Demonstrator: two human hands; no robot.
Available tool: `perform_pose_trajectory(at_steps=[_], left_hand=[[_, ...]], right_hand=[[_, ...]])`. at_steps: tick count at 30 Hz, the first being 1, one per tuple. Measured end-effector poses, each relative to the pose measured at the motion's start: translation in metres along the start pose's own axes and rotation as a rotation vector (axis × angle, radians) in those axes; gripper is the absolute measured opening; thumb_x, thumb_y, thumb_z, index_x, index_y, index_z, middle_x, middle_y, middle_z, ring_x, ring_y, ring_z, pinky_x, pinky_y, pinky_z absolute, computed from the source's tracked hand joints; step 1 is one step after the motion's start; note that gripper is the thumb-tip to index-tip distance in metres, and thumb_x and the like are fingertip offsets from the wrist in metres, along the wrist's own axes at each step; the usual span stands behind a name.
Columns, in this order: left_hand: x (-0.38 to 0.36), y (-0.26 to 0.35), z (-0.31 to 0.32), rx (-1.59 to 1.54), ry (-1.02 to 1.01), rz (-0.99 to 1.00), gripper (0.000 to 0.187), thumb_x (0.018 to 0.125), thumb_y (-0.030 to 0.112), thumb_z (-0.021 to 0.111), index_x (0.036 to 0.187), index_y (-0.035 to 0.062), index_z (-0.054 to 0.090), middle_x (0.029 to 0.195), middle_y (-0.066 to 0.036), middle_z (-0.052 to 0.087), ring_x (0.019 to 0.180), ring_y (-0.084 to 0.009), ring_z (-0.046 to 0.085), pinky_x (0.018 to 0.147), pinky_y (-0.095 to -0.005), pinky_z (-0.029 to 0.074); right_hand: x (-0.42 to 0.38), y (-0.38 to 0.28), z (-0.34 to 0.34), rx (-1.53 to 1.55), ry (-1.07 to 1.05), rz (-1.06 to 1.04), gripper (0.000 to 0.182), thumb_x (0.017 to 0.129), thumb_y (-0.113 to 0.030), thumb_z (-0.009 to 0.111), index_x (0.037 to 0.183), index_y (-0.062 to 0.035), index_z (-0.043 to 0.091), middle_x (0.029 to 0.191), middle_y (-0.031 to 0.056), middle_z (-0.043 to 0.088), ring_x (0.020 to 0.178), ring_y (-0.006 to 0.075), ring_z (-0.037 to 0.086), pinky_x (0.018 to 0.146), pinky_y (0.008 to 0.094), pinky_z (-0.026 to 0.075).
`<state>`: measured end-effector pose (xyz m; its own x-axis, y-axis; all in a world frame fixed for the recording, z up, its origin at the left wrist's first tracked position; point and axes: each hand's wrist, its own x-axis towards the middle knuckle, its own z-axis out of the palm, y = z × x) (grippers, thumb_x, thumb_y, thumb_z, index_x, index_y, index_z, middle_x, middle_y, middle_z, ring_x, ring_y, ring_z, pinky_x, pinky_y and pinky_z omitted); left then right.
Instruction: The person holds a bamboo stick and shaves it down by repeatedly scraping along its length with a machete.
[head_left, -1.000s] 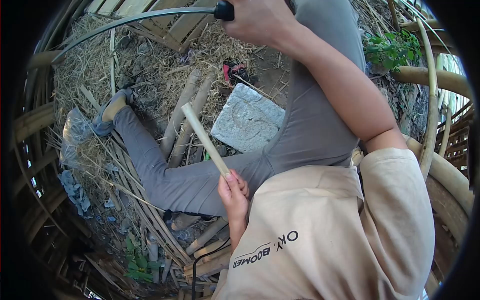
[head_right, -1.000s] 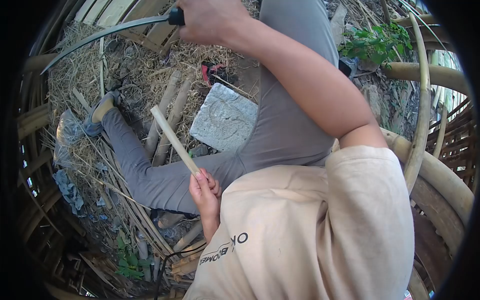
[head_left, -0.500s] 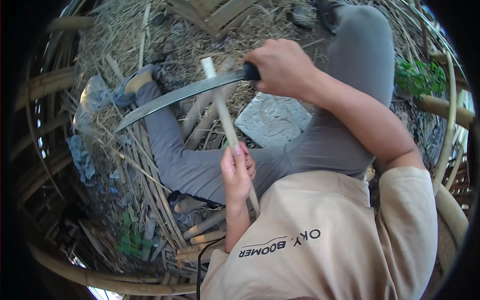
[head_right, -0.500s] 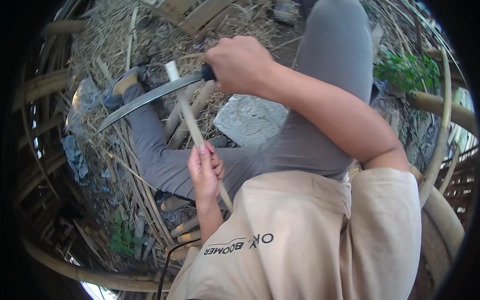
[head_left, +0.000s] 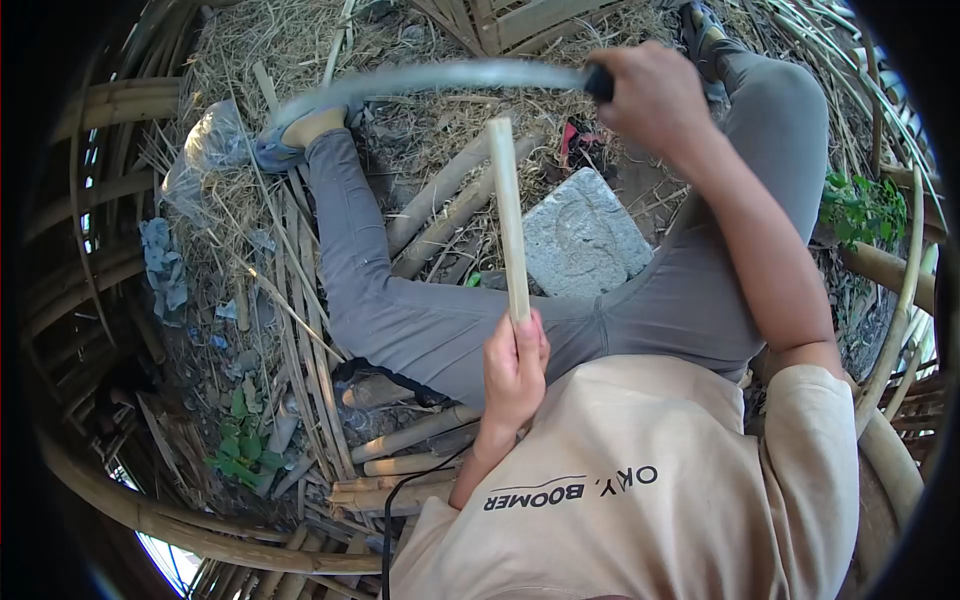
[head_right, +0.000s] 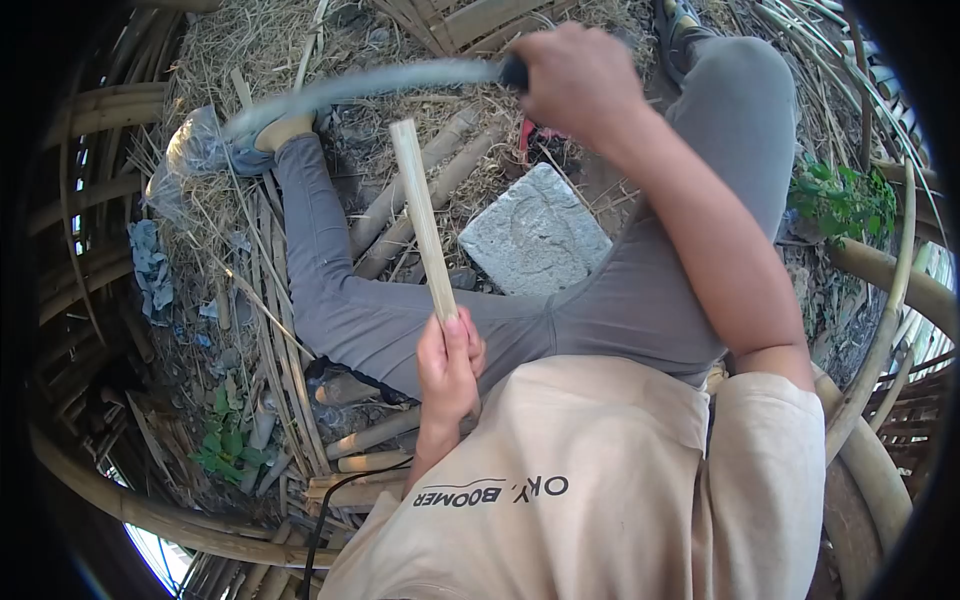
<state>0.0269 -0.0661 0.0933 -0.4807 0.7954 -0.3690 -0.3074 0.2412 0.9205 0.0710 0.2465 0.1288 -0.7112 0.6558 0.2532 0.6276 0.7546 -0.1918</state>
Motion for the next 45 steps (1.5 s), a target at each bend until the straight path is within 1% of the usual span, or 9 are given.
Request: perform_pose_trajectory(at_steps=[3, 7, 15, 24, 28, 31, 36, 39, 45], left_hand=[[-0.012, -0.011, -0.007, -0.037, 0.013, -0.053, 0.030, 0.107, 0.034, 0.039, 0.094, 0.0077, 0.045, 0.064, 0.004, 0.035, 0.046, -0.0018, 0.029, 0.039, -0.0200, 0.021], [-0.001, -0.016, -0.022, -0.246, -0.013, -0.156, 0.028, 0.107, 0.035, 0.039, 0.094, 0.0098, 0.044, 0.063, 0.004, 0.033, 0.045, -0.0018, 0.024, 0.039, -0.0203, 0.018], [0.018, -0.008, -0.021, -0.425, -0.186, -0.185, 0.026, 0.107, 0.034, 0.039, 0.095, 0.0109, 0.043, 0.061, 0.005, 0.028, 0.045, -0.0021, 0.021, 0.038, -0.0208, 0.015], [0.011, -0.004, -0.012, -0.281, -0.118, -0.180, 0.027, 0.107, 0.034, 0.039, 0.095, 0.0098, 0.044, 0.063, 0.004, 0.032, 0.045, -0.0021, 0.024, 0.039, -0.0207, 0.017], [-0.013, -0.018, -0.009, -0.094, -0.194, -0.035, 0.028, 0.107, 0.034, 0.039, 0.094, 0.0099, 0.044, 0.063, 0.005, 0.033, 0.045, -0.0021, 0.026, 0.039, -0.0204, 0.019], [-0.002, -0.022, -0.018, -0.226, 0.001, -0.179, 0.029, 0.107, 0.035, 0.039, 0.093, 0.0099, 0.045, 0.063, 0.005, 0.033, 0.045, -0.0020, 0.026, 0.039, -0.0204, 0.020], [0.013, -0.029, -0.014, -0.234, -0.054, -0.221, 0.029, 0.106, 0.035, 0.041, 0.093, 0.0091, 0.045, 0.062, 0.006, 0.031, 0.045, -0.0014, 0.027, 0.039, -0.0193, 0.021], [0.018, -0.025, -0.006, -0.277, -0.153, -0.224, 0.029, 0.106, 0.035, 0.041, 0.093, 0.0086, 0.045, 0.062, 0.007, 0.031, 0.045, -0.0011, 0.027, 0.039, -0.0191, 0.021], [0.012, -0.035, -0.009, -0.320, -0.170, -0.338, 0.028, 0.106, 0.035, 0.041, 0.095, 0.0094, 0.046, 0.063, 0.007, 0.030, 0.046, -0.0008, 0.026, 0.040, -0.0188, 0.019]], right_hand=[[0.016, 0.031, -0.007, 0.003, 0.122, 0.047, 0.027, 0.077, -0.020, 0.070, 0.100, -0.0057, 0.073, 0.073, 0.0211, 0.066, 0.070, 0.0363, 0.066, 0.071, 0.0448, 0.053], [0.004, 0.011, -0.005, 0.334, -0.139, 0.122, 0.022, 0.073, -0.017, 0.069, 0.091, -0.0040, 0.073, 0.084, 0.0205, 0.069, 0.079, 0.0365, 0.068, 0.075, 0.0429, 0.055], [-0.022, -0.028, 0.001, 0.255, -0.300, -0.113, 0.029, 0.062, -0.013, 0.068, 0.089, -0.0063, 0.074, 0.078, 0.0176, 0.068, 0.079, 0.0365, 0.067, 0.076, 0.0455, 0.054], [-0.021, -0.018, 0.006, 0.103, -0.261, -0.073, 0.032, 0.064, -0.015, 0.070, 0.095, -0.0087, 0.074, 0.078, 0.0158, 0.069, 0.079, 0.0351, 0.068, 0.076, 0.0439, 0.056], [-0.002, 0.021, 0.005, -0.032, 0.015, 0.045, 0.028, 0.074, -0.018, 0.067, 0.100, -0.0101, 0.074, 0.084, 0.0156, 0.071, 0.080, 0.0339, 0.069, 0.079, 0.0434, 0.056], [-0.001, 0.032, -0.010, 0.036, 0.039, 0.045, 0.022, 0.077, -0.018, 0.067, 0.094, -0.0055, 0.074, 0.081, 0.0201, 0.069, 0.079, 0.0339, 0.069, 0.076, 0.0441, 0.055], [-0.031, -0.020, -0.004, 0.466, -0.443, 0.149, 0.022, 0.077, -0.019, 0.069, 0.090, -0.0020, 0.073, 0.077, 0.0204, 0.069, 0.075, 0.0366, 0.068, 0.074, 0.0431, 0.054], [-0.052, -0.026, 0.020, 0.193, -0.306, -0.054, 0.028, 0.067, -0.014, 0.065, 0.093, -0.0052, 0.074, 0.079, 0.0177, 0.069, 0.080, 0.0349, 0.067, 0.076, 0.0449, 0.054], [-0.059, -0.008, 0.044, 0.054, -0.356, 0.010, 0.033, 0.064, -0.014, 0.067, 0.095, -0.0073, 0.072, 0.075, 0.0183, 0.067, 0.079, 0.0359, 0.067, 0.073, 0.0457, 0.054]])
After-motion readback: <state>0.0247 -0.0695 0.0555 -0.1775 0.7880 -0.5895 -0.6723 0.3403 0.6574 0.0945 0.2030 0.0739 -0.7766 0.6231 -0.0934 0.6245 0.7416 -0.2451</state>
